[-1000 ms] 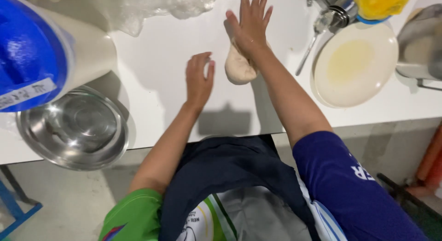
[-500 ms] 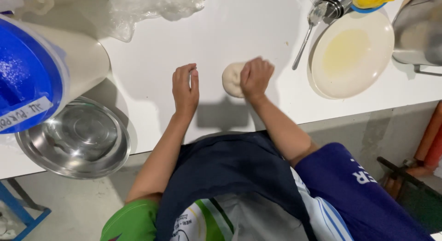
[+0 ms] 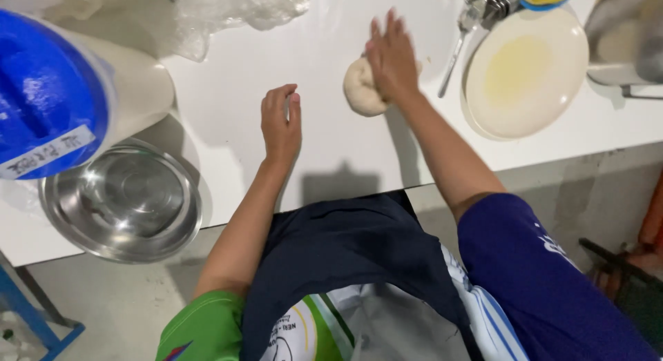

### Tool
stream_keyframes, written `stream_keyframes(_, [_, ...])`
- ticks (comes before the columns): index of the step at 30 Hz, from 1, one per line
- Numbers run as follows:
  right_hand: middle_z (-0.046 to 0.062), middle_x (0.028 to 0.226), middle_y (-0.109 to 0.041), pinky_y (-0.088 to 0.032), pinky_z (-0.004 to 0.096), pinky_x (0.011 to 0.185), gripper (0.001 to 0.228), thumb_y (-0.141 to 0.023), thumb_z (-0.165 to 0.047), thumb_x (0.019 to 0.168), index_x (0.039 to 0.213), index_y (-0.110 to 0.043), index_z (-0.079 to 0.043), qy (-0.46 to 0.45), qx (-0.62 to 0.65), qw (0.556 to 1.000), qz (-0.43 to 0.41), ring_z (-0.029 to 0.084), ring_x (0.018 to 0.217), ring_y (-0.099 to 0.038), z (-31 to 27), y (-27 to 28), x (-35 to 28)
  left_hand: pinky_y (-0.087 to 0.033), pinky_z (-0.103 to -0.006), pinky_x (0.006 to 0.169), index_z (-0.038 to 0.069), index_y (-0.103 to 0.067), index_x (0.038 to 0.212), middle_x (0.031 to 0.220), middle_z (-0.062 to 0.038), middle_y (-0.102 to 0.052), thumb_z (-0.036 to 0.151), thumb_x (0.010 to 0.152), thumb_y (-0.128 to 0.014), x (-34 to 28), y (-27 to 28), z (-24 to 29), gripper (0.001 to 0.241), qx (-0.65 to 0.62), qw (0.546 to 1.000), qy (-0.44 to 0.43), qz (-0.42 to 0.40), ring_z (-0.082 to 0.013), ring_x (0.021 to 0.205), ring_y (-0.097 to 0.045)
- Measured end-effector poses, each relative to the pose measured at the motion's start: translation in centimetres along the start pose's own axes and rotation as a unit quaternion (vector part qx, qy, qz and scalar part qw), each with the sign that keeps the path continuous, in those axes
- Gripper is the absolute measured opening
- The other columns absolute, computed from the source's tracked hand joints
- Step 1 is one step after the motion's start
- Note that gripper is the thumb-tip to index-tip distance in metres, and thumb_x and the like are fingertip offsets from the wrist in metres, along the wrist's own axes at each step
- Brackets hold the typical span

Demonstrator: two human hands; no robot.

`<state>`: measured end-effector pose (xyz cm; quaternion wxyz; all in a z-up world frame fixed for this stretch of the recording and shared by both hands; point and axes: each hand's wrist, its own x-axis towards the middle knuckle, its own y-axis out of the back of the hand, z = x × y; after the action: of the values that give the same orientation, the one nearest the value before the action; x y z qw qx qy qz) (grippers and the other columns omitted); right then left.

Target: Kneading a piece of dough manually on a countertop.

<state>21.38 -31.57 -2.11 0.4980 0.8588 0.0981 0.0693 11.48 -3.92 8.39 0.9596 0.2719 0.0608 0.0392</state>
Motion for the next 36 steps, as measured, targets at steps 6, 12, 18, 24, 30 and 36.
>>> stream_keyframes(6, [0.016, 0.129, -0.062, -0.034, 0.051, 0.113, 0.037, -0.049, -0.030, 0.108, 0.130, -0.065, -0.005, -0.081, 0.010, 0.994, 0.070, 0.036, 0.126, -0.055, -9.9, 4.8, -12.1, -0.045, -0.0456, 0.109, 0.005, -0.067, 0.126, 0.130, -0.015, -0.067, 0.023, 0.102, -0.060, -0.9, -5.2, 2.4, 0.031, -0.016, 0.992, -0.091, -0.081, -0.0331, 0.123, -0.058])
stream_keyframes(12, [0.018, 0.126, -0.058, -0.033, 0.051, 0.106, 0.038, -0.042, -0.023, 0.102, 0.126, -0.060, 0.001, -0.068, 0.021, 0.976, 0.204, 0.034, 0.122, -0.051, -7.8, 1.7, -13.0, -0.029, -0.0562, 0.122, 0.002, -0.049, 0.147, 0.151, -0.021, -0.051, 0.031, 0.102, -0.056, -3.4, -12.4, 3.8, 0.054, 0.020, 0.959, -0.240, -0.152, -0.0437, 0.144, -0.042])
stream_keyframes(18, [0.018, 0.140, -0.057, -0.021, 0.059, 0.122, 0.028, -0.047, -0.015, 0.109, 0.131, -0.063, -0.008, -0.145, -0.122, 0.945, 0.268, 0.035, 0.138, -0.047, 2.5, -0.7, -3.2, -0.008, -0.0538, 0.135, 0.009, -0.014, 0.169, 0.176, -0.013, -0.006, 0.045, 0.115, -0.035, 6.0, -19.7, 2.6, 0.068, 0.191, 0.947, -0.223, -0.130, -0.0331, 0.165, -0.006])
stream_keyframes(24, [0.020, 0.121, -0.058, -0.038, 0.053, 0.107, 0.020, -0.055, -0.010, 0.102, 0.120, -0.063, -0.004, -0.125, -0.001, 0.954, 0.271, 0.043, 0.119, -0.049, 6.1, 3.0, 4.9, -0.010, -0.0513, 0.137, 0.012, -0.015, 0.169, 0.177, -0.008, -0.011, 0.046, 0.117, -0.034, 12.1, -21.3, 3.8, 0.065, 0.197, 0.956, -0.183, -0.116, -0.0319, 0.166, -0.010])
stream_keyframes(30, [0.015, 0.111, -0.060, -0.044, 0.046, 0.101, 0.009, -0.060, -0.011, 0.096, 0.103, -0.064, -0.006, -0.074, 0.066, 0.962, 0.255, 0.036, 0.112, -0.054, 3.8, 4.9, 2.9, -0.014, -0.0539, 0.133, 0.012, -0.029, 0.165, 0.173, -0.010, -0.023, 0.040, 0.116, -0.036, 10.7, -20.9, 2.4, 0.058, 0.237, 0.931, -0.253, -0.115, -0.0363, 0.162, -0.019])
stream_keyframes(36, [0.024, 0.160, -0.042, -0.026, 0.052, 0.126, 0.045, -0.054, -0.010, 0.105, 0.148, -0.050, 0.004, -0.019, 0.159, 0.971, 0.178, 0.045, 0.151, -0.035, -2.8, 4.9, -8.6, -0.033, -0.0510, 0.119, 0.003, -0.048, 0.149, 0.148, -0.020, -0.049, 0.019, 0.097, -0.061, 3.0, -14.9, 4.4, 0.056, 0.148, 0.931, -0.312, -0.120, -0.0405, 0.137, -0.046])
